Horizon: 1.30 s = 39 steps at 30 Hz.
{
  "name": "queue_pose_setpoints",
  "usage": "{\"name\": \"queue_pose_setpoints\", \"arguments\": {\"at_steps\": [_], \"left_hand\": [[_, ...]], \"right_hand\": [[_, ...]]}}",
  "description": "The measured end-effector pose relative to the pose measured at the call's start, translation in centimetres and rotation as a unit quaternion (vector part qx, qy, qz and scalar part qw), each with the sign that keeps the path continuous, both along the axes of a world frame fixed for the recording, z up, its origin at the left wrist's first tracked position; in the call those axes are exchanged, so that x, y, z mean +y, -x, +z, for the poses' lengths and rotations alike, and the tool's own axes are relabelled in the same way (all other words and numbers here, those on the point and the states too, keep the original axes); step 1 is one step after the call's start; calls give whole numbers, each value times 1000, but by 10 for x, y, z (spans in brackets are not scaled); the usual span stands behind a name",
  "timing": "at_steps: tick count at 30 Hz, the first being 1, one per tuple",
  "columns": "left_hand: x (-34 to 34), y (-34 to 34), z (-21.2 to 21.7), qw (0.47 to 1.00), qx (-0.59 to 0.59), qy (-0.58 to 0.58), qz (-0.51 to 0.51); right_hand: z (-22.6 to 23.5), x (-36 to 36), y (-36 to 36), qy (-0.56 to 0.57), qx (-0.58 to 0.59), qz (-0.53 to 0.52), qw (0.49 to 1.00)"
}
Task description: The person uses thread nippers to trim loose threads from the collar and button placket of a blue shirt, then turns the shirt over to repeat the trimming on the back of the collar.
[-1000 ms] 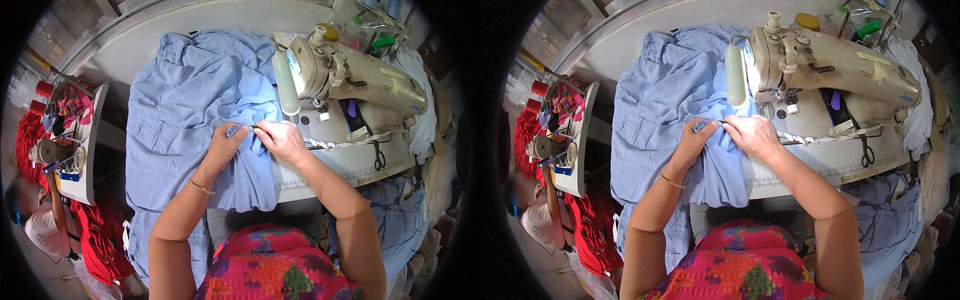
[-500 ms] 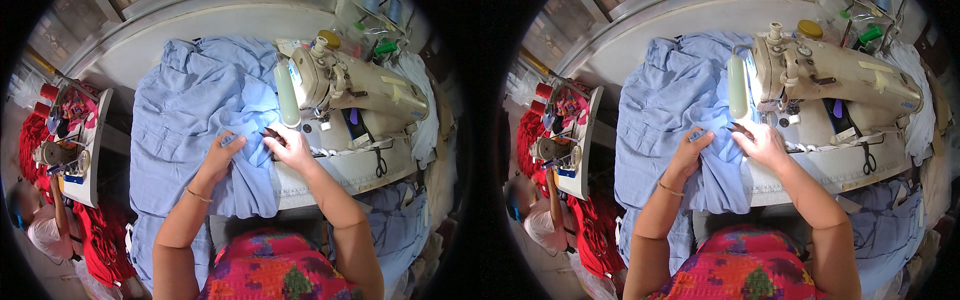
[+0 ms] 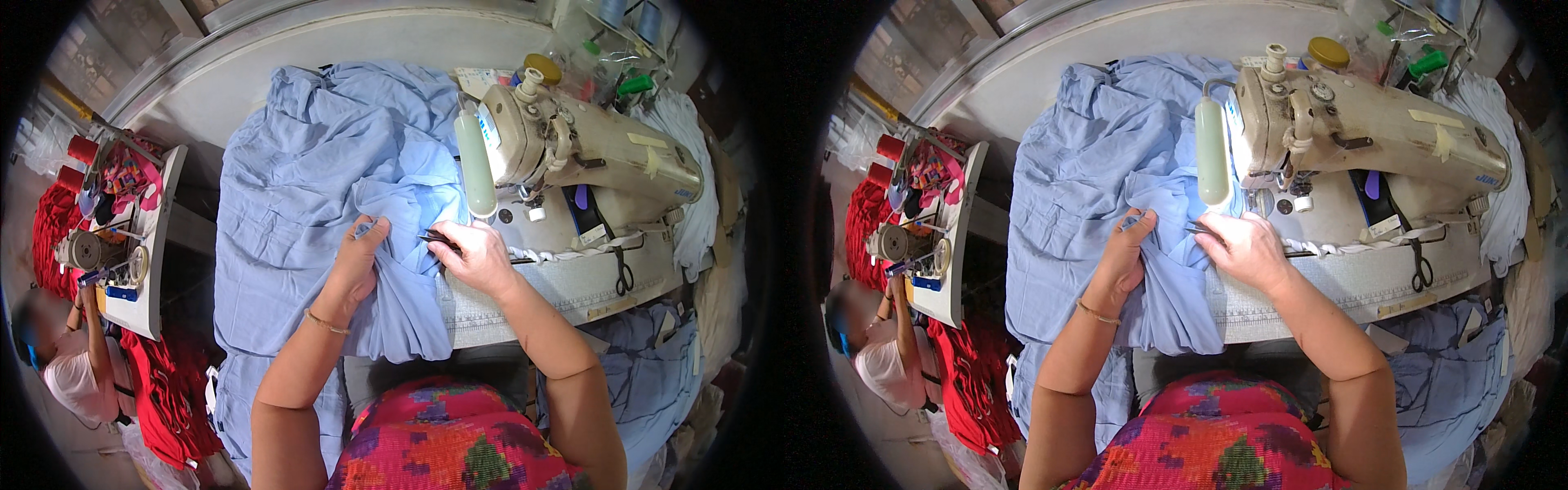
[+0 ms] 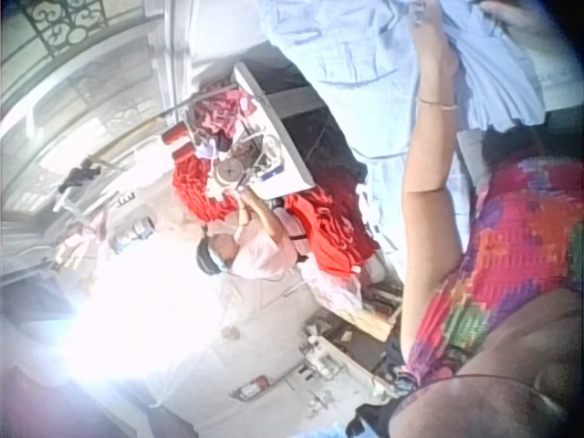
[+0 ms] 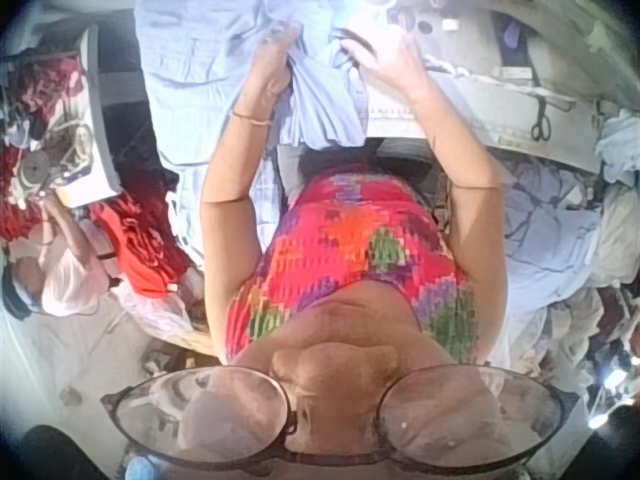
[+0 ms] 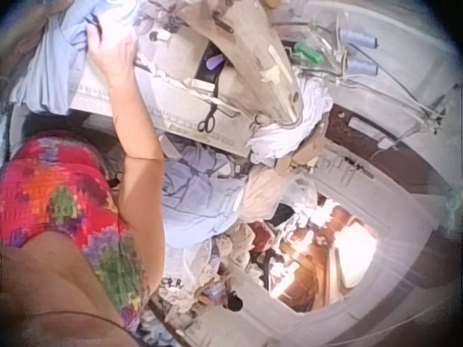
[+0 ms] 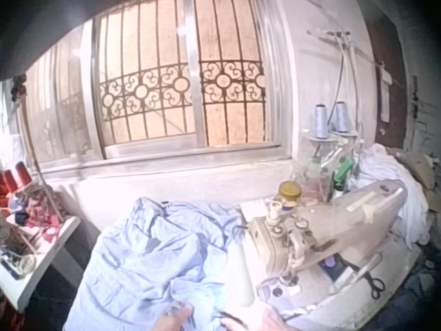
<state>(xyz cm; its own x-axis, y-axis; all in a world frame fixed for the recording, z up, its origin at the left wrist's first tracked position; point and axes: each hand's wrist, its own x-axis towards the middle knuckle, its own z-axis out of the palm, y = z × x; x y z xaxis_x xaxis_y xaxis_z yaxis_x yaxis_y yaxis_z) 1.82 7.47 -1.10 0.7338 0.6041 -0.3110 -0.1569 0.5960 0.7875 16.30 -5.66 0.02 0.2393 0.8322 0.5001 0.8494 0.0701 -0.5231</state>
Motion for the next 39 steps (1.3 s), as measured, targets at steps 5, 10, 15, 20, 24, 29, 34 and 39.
{"name": "queue_pose_setpoints", "arguments": {"at_steps": [5, 10, 15, 20, 24, 29, 34, 39], "left_hand": [[-2, -1, 3, 1000, -6, 2, 2], [-4, -3, 2, 1000, 7, -6, 11], [-1, -4, -7, 999, 17, -26, 10], [-1, -2, -10, 1000, -5, -25, 3], [-7, -5, 0, 997, -23, -71, -6], [-12, -8, -2, 983, 27, -178, 43], [-13, -8, -3, 981, 36, -182, 60], [-12, -8, -6, 975, 38, -212, 62]], "right_hand": [[3, 0, 3, 29, -12, -18, 999], [-1, 1, 3, 21, -32, -16, 999], [-5, 1, 2, 14, -56, -20, 998], [-5, 1, 5, 1, -84, -23, 996], [-6, 0, 5, 5, -112, -35, 993], [-6, 0, 11, 0, -164, -56, 985], [-4, -1, 12, 8, -190, -58, 980], [-3, -1, 12, 1, -209, -59, 976]]}}
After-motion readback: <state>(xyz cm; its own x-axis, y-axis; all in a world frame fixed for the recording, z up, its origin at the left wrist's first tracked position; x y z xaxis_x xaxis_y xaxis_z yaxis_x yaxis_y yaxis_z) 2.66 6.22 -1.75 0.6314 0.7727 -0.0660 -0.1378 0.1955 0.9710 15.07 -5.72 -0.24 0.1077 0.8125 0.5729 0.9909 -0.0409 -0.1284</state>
